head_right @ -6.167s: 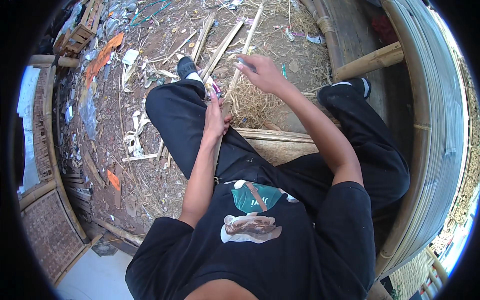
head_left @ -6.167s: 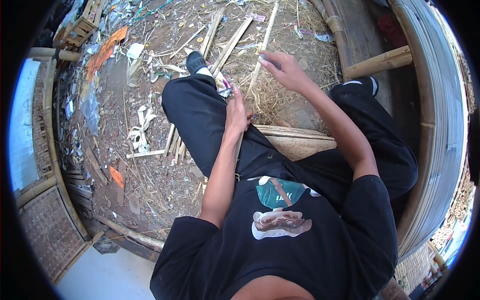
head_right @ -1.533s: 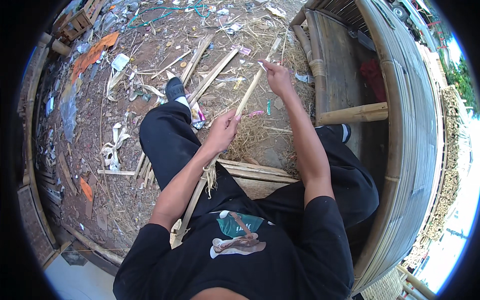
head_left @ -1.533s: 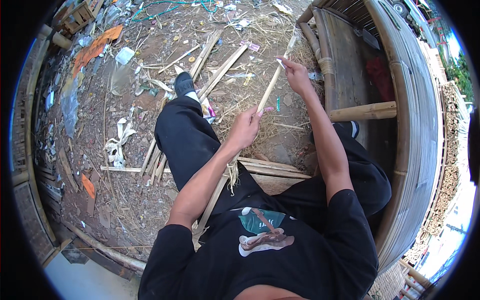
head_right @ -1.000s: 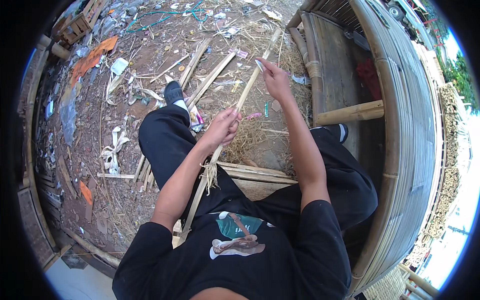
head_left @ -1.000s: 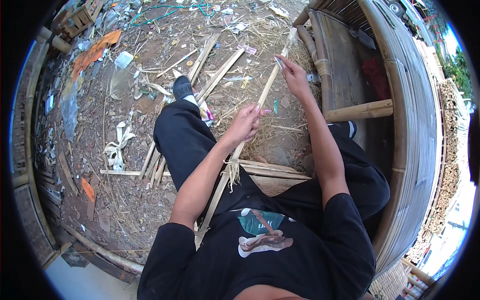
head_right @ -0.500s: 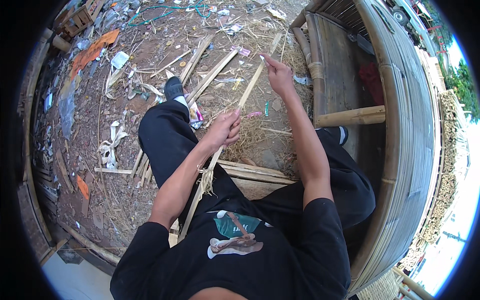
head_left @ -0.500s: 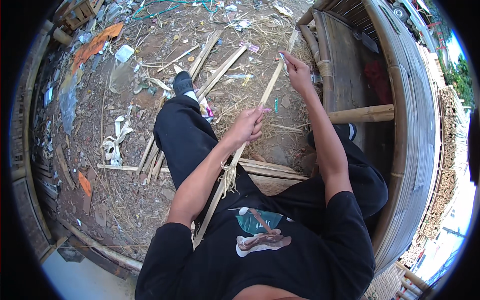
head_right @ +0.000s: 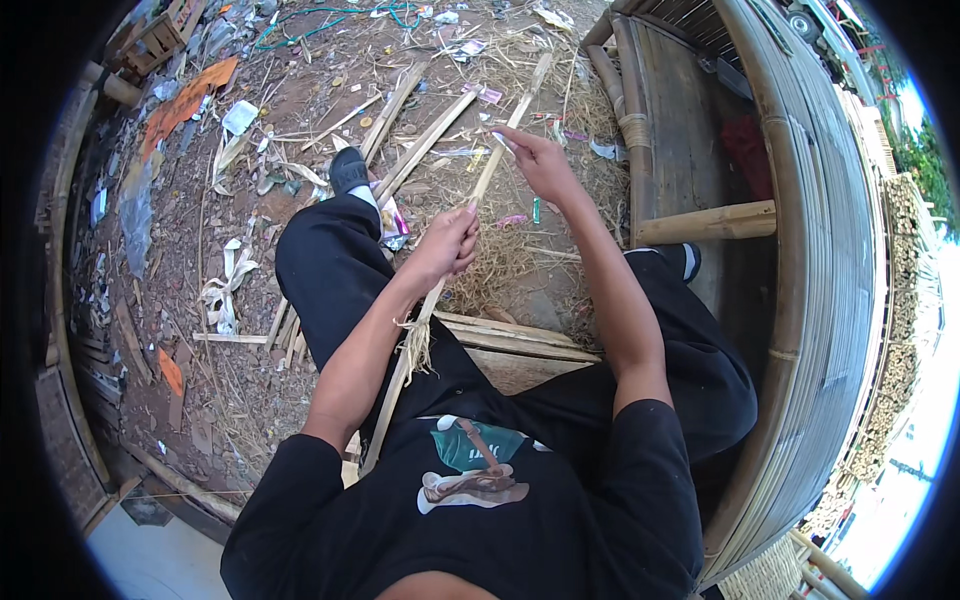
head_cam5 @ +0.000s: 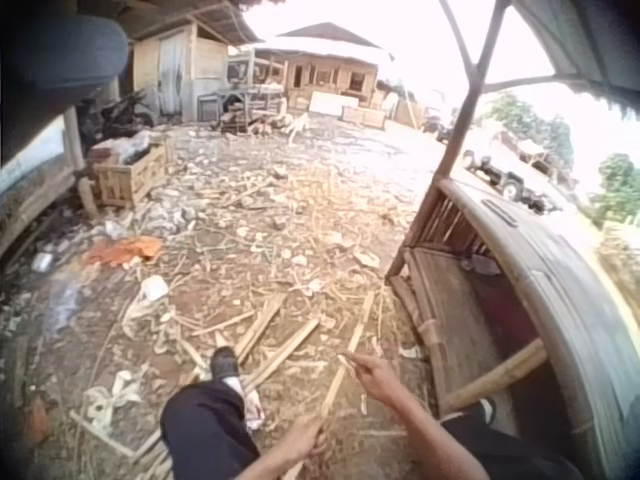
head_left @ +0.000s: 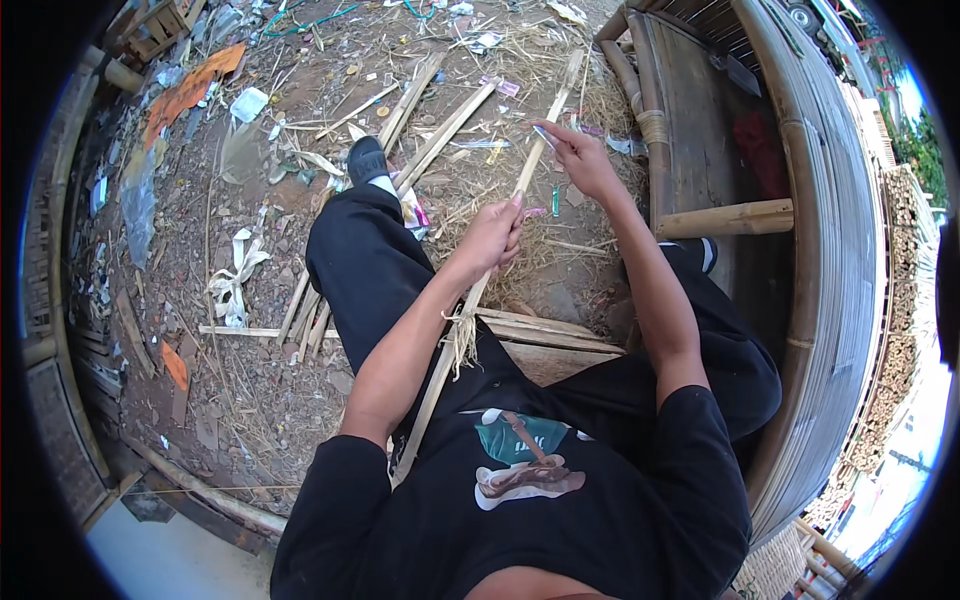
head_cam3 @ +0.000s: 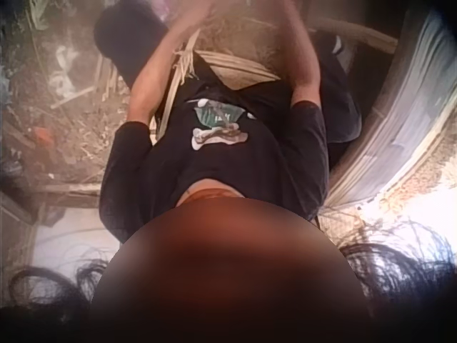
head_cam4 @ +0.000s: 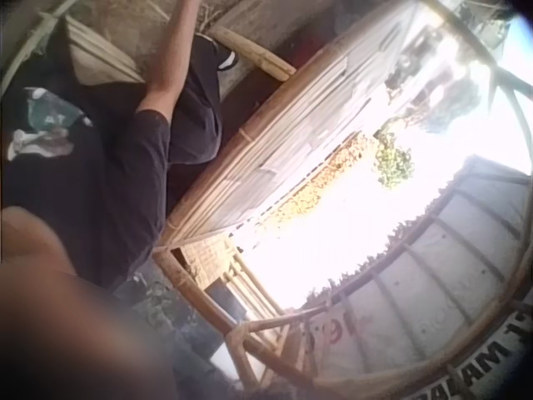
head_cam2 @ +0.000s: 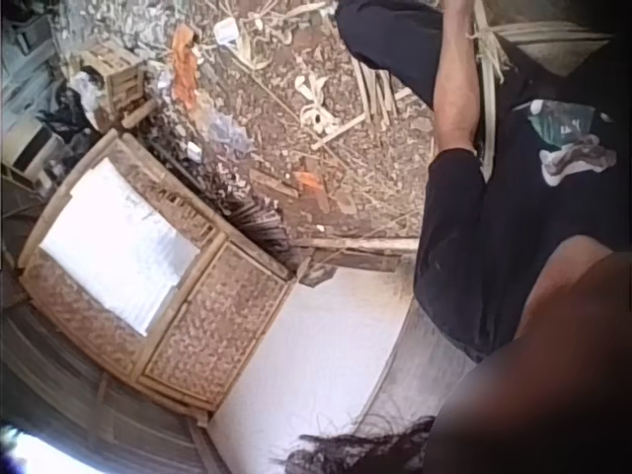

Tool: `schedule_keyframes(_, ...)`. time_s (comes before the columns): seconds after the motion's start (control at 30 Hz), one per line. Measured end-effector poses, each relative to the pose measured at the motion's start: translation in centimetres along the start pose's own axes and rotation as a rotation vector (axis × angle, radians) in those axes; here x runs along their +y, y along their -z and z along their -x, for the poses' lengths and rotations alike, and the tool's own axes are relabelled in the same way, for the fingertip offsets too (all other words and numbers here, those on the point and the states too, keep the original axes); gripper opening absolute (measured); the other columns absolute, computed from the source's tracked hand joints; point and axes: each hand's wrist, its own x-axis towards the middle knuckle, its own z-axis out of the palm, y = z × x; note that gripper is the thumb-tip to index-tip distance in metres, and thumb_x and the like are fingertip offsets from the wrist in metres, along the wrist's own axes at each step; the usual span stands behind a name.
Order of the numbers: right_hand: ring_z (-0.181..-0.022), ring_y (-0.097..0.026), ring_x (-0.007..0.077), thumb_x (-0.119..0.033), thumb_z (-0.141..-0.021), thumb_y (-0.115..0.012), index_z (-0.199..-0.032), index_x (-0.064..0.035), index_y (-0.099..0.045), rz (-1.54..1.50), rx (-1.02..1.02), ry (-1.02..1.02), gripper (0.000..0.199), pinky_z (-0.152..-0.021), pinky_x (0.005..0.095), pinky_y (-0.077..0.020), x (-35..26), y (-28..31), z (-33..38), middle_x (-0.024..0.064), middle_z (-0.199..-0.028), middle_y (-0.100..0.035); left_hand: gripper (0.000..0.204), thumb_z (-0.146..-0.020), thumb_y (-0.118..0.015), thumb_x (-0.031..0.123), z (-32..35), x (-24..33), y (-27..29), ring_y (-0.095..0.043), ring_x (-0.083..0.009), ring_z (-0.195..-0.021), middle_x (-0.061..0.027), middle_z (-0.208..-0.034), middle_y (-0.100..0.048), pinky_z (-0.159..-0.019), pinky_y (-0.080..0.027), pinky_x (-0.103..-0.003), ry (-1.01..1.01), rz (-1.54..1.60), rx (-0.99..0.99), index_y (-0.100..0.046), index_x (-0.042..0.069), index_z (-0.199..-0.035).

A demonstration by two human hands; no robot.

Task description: The person scrapes a strip of bamboo using a small blade, pulling the tool along the length of the wood to remove outer fibers while holding the strip in their lap.

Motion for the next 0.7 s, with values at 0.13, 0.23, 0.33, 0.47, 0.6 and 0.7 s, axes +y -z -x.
schedule_keyframes(0.13, -0.063, -0.043, 0.0077, -0.007, -0.095, -0.05, -0.128, -0.0161, -0.061, -0.063, 0.256, 0.138, 0.036, -0.06, 0.0247, -0.0411, 1.5, 1.1, -0.6, 0.0012, -0.069, -0.05, 0.038, -0.103, -0.038, 0.04, -0.6, -0.1, -0.9, -0.025, -0.0068, -0.035, 0.0048, -0.049, -0.029, -0.034, -0.021, -0.024, -0.051, -0.102, 0.013, -0.04, 0.011, -0.078)
schedule_keyframes(0.23, -0.062, -0.046, 0.0106, -0.007, -0.095, -0.05, -0.126, -0.0161, -0.061, 0.081, 0.271, 0.153, 0.035, -0.061, 0.0276, -0.043, 2.3, 1.2, -1.2, 0.0077, -0.07, -0.056, 0.038, -0.103, -0.039, 0.037, -0.8, -1.1, -0.9, -0.026, -0.0065, -0.036, 0.0048, -0.049, -0.031, -0.034, -0.022, -0.024, -0.063, -0.168, 0.063, -0.041, 0.01, -0.076)
schedule_keyframes(0.33, -0.087, -0.069, 0.0295, -0.006, -0.092, -0.052, -0.124, -0.0163, -0.062, 0.121, 0.266, 0.193, 0.035, -0.076, 0.0349, -0.0511, 2.1, 0.4, -1.1, 0.023, -0.097, -0.066, 0.038, -0.103, -0.04, 0.035, -1.4, -2.0, -0.7, -0.028, -0.0065, -0.036, 0.0048, -0.05, -0.033, -0.034, -0.023, -0.024, -0.124, -0.282, 0.128, -0.041, 0.01, -0.075)
schedule_keyframes(0.47, -0.084, -0.069, 0.0314, -0.006, -0.092, -0.052, -0.124, -0.0174, -0.062, 0.103, 0.204, 0.152, 0.036, -0.074, 0.0359, -0.0511, -0.5, -1.6, 0.0, 0.0223, -0.097, -0.066, 0.037, -0.103, -0.041, 0.034, -1.4, -1.3, 0.0, -0.03, -0.007, -0.036, 0.0049, -0.05, -0.034, -0.035, -0.024, -0.024, -0.144, -0.256, 0.148, -0.043, 0.009, -0.075)
schedule_keyframes(0.6, -0.083, -0.068, 0.0337, -0.006, -0.092, -0.052, -0.124, -0.0177, -0.062, 0.071, 0.146, 0.094, 0.036, -0.073, 0.0374, -0.051, -0.4, -2.1, 1.0, 0.0228, -0.096, -0.065, 0.037, -0.103, -0.041, 0.034, -0.5, -0.7, -0.6, -0.03, -0.0068, -0.036, 0.0048, -0.05, -0.034, -0.035, -0.024, -0.024, -0.083, -0.223, 0.16, -0.043, 0.009, -0.076)
schedule_keyframes(0.7, -0.081, -0.067, 0.0357, -0.006, -0.093, -0.051, -0.124, -0.0179, -0.062, 0.039, 0.106, 0.219, 0.035, -0.072, 0.0386, -0.0507, -0.9, -3.3, 1.8, 0.0236, -0.093, -0.065, 0.037, -0.103, -0.042, 0.034, -0.8, -0.4, 0.0, -0.03, -0.0066, -0.036, 0.0045, -0.05, -0.035, -0.035, -0.025, -0.025, -0.094, -0.138, 0.176, -0.043, 0.009, -0.075)
